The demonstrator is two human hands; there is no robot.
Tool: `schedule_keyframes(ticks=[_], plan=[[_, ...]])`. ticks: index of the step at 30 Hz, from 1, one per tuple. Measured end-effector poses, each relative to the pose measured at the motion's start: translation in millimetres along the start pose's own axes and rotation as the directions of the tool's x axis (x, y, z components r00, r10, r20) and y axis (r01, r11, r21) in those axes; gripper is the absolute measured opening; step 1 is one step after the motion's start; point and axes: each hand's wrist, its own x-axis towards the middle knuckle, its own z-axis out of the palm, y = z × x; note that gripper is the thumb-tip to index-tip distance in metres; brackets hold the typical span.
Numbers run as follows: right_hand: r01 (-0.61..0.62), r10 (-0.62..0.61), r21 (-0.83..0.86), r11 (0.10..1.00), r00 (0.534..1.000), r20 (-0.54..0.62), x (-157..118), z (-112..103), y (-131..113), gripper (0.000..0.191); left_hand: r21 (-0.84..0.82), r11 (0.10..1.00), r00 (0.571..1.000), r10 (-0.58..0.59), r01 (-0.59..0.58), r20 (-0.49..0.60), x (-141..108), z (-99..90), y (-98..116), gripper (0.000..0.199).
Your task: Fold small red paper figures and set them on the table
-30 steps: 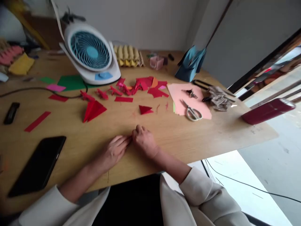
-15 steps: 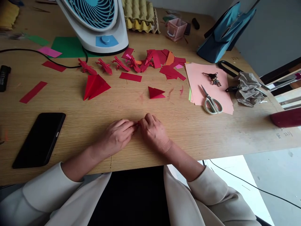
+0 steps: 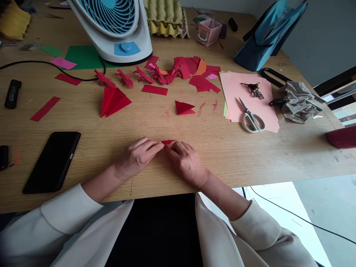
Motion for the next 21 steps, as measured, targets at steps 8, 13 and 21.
schedule_keyframes(ticks=[8,13,21], plan=[[-0.03,0.03,0.088,0.996,1.0,0.008,-3,0,3,0.025,0.029,0.999,0.999,0.014,-0.015,0.05,-2,-1.3,0,0.027],[-0.014,0.016,0.116,0.993,1.0,-0.013,-8,-2,5,0.024,-0.009,0.999,0.992,0.031,-0.031,0.124,-2,-2.0,0,0.033],[0.018,-0.018,0.122,0.992,1.0,-0.004,-10,-4,7,0.027,0.003,0.997,0.982,0.08,-0.082,0.168,-7,-4.7,-2,0.043]])
